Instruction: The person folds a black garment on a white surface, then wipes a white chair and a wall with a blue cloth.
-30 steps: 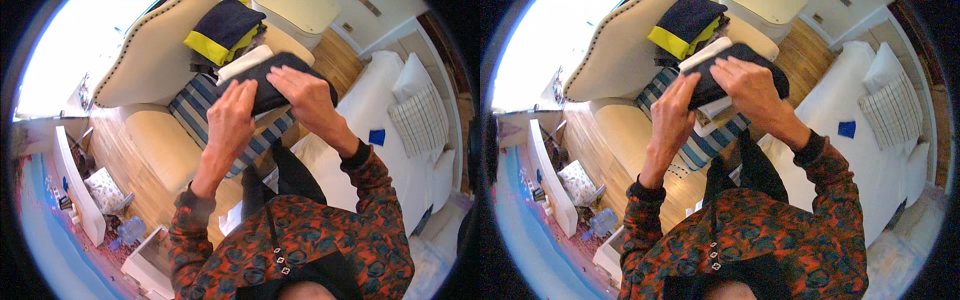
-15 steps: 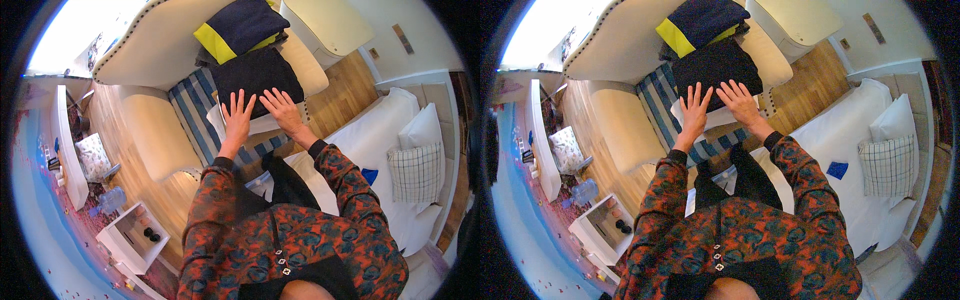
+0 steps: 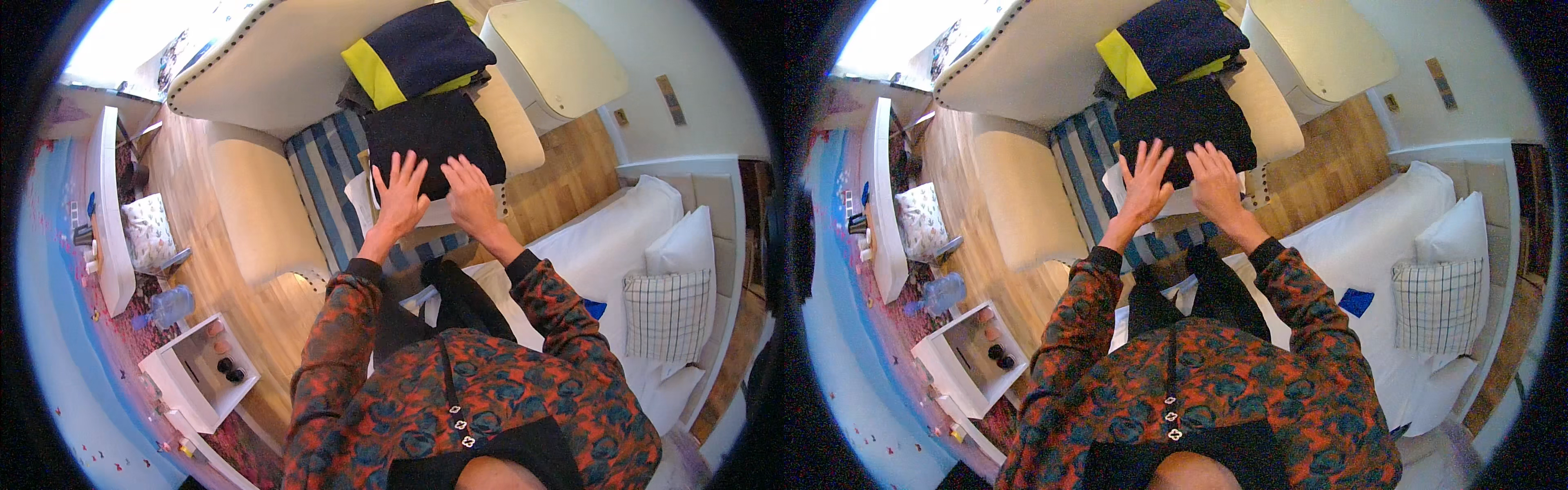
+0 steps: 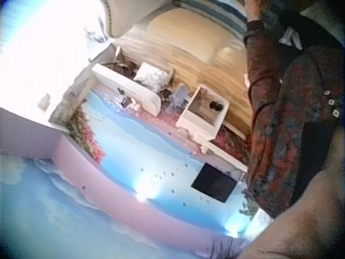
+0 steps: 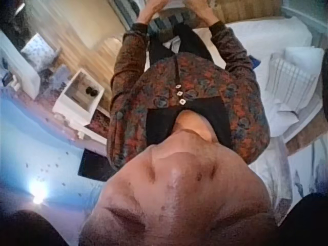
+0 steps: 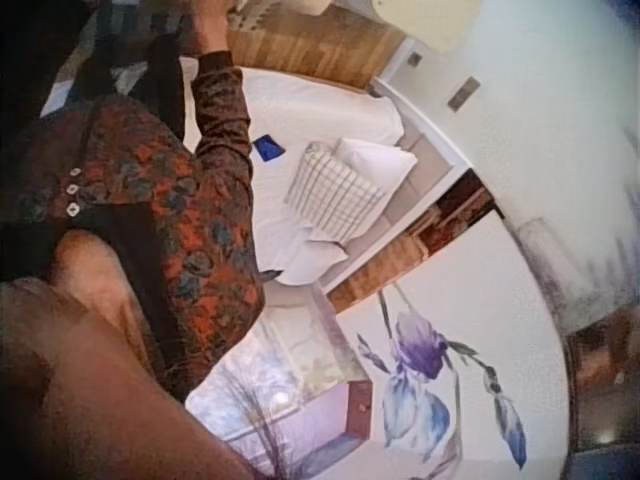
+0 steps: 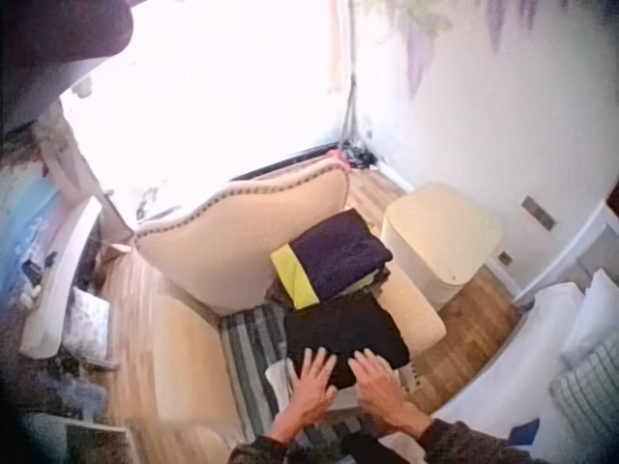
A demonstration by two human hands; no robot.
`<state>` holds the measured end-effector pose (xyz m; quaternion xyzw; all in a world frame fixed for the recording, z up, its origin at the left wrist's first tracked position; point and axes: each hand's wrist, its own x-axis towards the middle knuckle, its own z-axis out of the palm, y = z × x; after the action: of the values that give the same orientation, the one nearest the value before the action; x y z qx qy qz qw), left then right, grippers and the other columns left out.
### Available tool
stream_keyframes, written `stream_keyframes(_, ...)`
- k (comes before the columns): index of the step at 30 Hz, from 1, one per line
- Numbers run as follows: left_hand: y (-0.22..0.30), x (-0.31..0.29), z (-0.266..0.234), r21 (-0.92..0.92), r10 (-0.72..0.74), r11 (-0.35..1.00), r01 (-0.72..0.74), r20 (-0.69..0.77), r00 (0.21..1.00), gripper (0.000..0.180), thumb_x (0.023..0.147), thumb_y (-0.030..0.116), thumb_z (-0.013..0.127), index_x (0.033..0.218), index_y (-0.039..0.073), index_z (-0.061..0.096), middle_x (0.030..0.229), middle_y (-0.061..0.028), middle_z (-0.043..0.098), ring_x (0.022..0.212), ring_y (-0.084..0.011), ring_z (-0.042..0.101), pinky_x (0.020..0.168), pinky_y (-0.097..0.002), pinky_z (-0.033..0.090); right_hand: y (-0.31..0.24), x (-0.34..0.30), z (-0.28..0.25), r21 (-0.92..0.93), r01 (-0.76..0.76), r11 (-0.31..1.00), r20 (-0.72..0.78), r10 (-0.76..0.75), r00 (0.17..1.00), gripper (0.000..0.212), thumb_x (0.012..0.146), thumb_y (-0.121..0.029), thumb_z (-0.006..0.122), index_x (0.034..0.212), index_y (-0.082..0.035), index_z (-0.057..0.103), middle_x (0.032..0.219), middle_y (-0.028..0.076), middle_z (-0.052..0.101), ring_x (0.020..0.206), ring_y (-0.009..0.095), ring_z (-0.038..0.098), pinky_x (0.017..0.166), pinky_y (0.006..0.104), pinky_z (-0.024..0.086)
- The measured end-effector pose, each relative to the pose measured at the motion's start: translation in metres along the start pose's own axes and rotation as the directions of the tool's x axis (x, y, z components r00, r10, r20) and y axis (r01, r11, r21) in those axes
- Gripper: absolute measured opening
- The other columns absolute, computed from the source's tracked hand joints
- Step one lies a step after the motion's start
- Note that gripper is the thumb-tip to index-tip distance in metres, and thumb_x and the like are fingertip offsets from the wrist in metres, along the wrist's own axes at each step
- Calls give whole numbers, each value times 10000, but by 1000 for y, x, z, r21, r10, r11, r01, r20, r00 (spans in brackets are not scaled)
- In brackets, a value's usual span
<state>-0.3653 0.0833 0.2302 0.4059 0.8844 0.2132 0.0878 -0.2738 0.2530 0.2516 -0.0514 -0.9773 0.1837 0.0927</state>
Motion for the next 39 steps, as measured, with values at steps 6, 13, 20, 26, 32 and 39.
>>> stream_keyframes(6, -8, 21, 20, 114, -5, 993, 0, 45, 999, 751, 995, 330, 554, 1621, 141, 184, 1689, -169, 77, 1561, -366, 46, 1207, -622, 20, 3, 21, 32, -153, 25, 988, -20, -29, 999, 658, 940, -266, 647, 1525, -104, 393, 1600, 171, 329, 1498, 349, 277, 1208, 506, 228)
stream_keyframes(13, -11, 20, 25, 121, 20, 992, -20, 9, 1000, 777, 963, 341, 582, 1621, 148, 216, 1691, -171, 90, 1563, -360, 58, 1206, -613, 11, 7, 17, 46, -144, -15, 990, -40, 10, 999, 628, 965, -310, 606, 1524, -111, 404, 1619, 157, 306, 1511, 336, 256, 1214, 515, 202)
stream_keyframes(20, -13, 30, 22, 124, 55, 991, -56, 10, 998, 759, 968, 344, 619, 1597, 114, 261, 1684, -186, 100, 1559, -374, 62, 1206, -613, 32, 9, 15, 37, -46, -54, 997, -69, 50, 996, 638, 933, -258, 634, 1514, -105, 419, 1607, 158, 333, 1500, 342, 277, 1217, 512, 201)
stream_keyframes(26, -30, 31, 31, 143, 64, 987, -79, 103, 993, 832, 957, 397, 621, 1623, 142, 193, 1685, -214, 43, 1555, -414, 4, 1181, -660, 33, 8, 14, 47, -28, -72, 997, -141, 67, 988, 551, 952, -216, 531, 1484, -100, 452, 1595, 160, 362, 1497, 330, 297, 1228, 502, 187)
stream_keyframes(32, -34, 30, 27, 173, 52, 982, -80, 161, 986, 853, 970, 434, 601, 1637, 182, 132, 1692, -187, -10, 1555, -409, -11, 1177, -668, 42, 3, 15, 49, -30, -93, 995, -155, 87, 984, 553, 935, -192, 526, 1477, -102, 466, 1596, 153, 364, 1499, 319, 297, 1235, 499, 186)
stream_keyframes(39, -31, 30, 27, 235, 101, 964, -123, 101, 990, 813, 989, 452, 573, 1633, 187, 154, 1688, -194, 30, 1548, -424, 35, 1172, -674, 77, -11, -1, 57, 72, -190, 979, -245, 202, 948, 524, 917, -152, 541, 1422, -19, 502, 1560, 189, 404, 1478, 331, 334, 1215, 475, 255)
